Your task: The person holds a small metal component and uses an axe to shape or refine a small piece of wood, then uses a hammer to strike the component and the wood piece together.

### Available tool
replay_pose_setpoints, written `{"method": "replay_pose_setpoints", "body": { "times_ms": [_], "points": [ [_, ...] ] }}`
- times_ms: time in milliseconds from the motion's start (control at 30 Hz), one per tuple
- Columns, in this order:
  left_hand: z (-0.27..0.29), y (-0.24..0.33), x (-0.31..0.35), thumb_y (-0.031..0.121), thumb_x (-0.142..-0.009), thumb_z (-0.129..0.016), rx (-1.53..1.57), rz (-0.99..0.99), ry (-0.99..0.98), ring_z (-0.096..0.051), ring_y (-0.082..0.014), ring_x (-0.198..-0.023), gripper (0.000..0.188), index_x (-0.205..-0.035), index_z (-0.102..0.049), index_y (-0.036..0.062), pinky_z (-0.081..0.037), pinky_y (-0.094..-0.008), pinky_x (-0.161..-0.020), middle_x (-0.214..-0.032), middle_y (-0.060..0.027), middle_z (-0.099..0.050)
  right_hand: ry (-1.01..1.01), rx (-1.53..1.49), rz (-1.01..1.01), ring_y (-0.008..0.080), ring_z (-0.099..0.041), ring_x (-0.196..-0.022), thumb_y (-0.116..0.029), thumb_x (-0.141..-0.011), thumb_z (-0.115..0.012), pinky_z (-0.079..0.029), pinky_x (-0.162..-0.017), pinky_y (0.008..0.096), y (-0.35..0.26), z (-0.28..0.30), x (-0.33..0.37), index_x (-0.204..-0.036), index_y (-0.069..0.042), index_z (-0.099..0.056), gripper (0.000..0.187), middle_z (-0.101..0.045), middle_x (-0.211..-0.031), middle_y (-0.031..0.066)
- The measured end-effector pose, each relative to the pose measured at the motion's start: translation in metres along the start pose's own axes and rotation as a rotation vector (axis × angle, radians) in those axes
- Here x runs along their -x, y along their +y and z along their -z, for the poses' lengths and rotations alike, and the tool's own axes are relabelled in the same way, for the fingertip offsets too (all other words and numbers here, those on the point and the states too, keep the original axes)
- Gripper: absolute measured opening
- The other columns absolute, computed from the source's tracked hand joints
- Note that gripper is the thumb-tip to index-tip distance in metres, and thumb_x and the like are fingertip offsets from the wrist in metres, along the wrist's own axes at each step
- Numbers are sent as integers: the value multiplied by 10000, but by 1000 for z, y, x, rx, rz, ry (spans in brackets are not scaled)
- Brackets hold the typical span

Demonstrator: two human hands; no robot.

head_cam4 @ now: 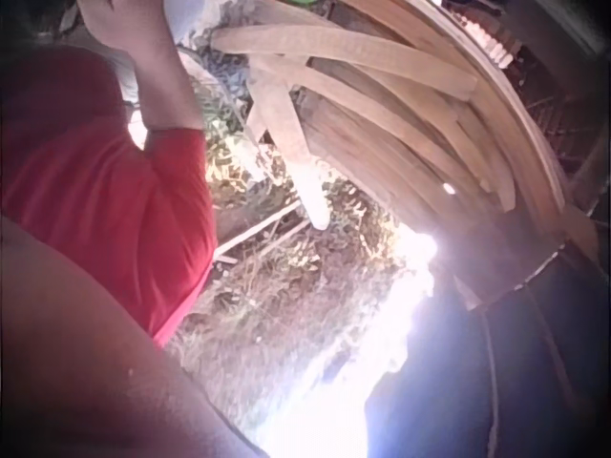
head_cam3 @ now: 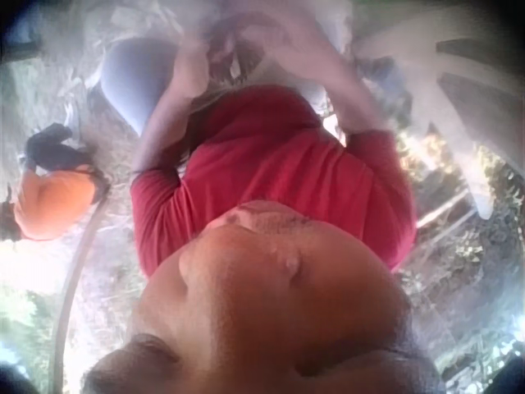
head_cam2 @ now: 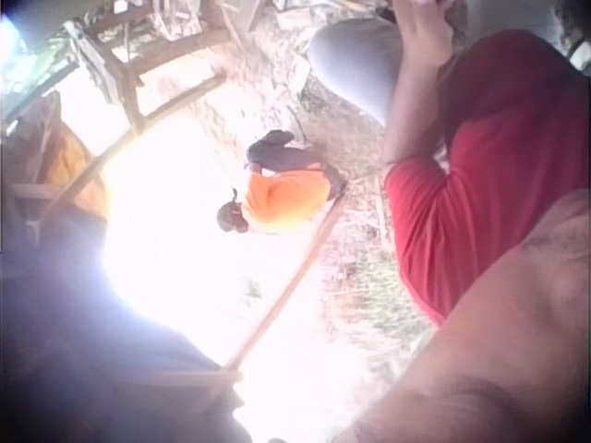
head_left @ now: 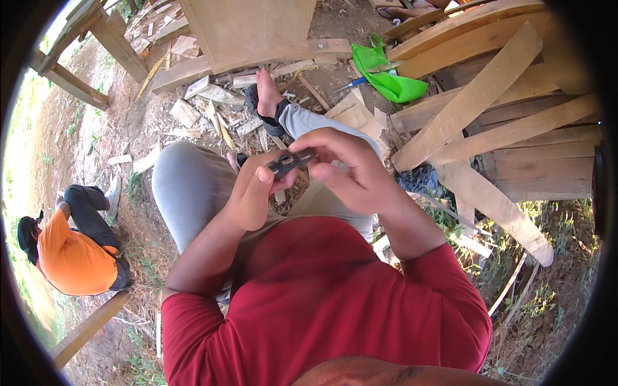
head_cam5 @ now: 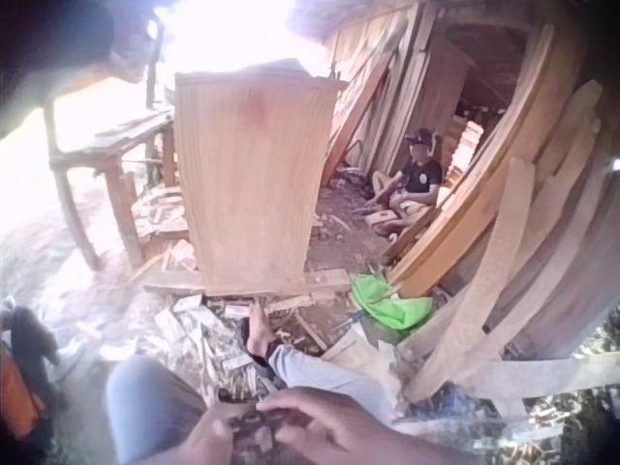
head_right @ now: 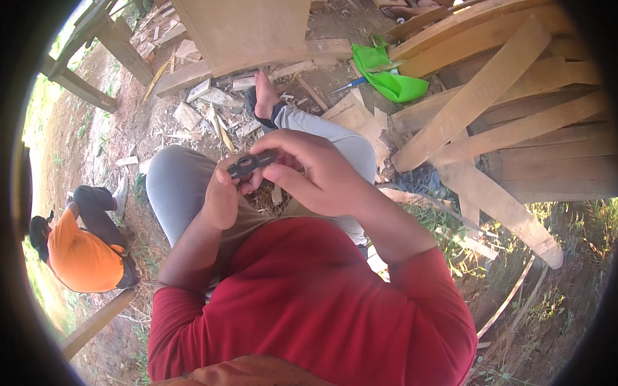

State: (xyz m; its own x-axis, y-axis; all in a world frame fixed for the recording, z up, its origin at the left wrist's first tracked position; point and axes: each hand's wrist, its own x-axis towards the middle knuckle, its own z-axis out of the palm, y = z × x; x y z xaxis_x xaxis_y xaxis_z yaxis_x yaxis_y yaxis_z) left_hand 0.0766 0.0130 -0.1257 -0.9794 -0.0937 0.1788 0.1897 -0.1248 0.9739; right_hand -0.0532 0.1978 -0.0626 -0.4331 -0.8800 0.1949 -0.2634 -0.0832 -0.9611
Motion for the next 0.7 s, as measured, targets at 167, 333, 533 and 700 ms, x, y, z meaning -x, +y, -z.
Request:
{"method": "replay_pose_setpoints", "body": {
  "times_ms": [167,333,533,700],
  "points": [
    [3,-8,-3,773,-980,-374,-135,-251,-75,-567,-211,-559,832,-871,-649,-4,-404,-350,-528,-673,-85,-585,-134,-331,-181,67,-641,-837,-6,-1016,-675,-532,-732,222,-2,-7,-1,-1257,-9,-663,242,-681,-1096,46],
    [5,-7,-7,711,-971,-398,-169,-436,-73,-633,-328,-566,781,-905,-672,-17,-470,-390,-539,-674,-122,-629,-153,-322,-149,85,-651,-823,-23,-996,-715,-536,-733,234,-7,-13,-2,-1238,-7,-672,247,-681,-1097,48],
    [4,-4,-5,714,-969,-384,-176,-376,-28,-617,-329,-550,801,-871,-670,-27,-462,-404,-528,-662,-139,-605,-65,-301,171,144,-690,-901,-21,-976,-736,-554,-819,307,27,-25,1,-1195,-12,-685,225,-704,-1136,86],
    [4,-4,-2,720,-969,-373,-155,-435,-4,-583,-339,-528,813,-850,-664,-29,-426,-418,-506,-630,-138,-565,-160,18,140,154,-699,-994,-27,-965,-751,-540,-864,307,-8,-19,-4,-1176,-14,-675,225,-722,-1132,102]
  ]
}}
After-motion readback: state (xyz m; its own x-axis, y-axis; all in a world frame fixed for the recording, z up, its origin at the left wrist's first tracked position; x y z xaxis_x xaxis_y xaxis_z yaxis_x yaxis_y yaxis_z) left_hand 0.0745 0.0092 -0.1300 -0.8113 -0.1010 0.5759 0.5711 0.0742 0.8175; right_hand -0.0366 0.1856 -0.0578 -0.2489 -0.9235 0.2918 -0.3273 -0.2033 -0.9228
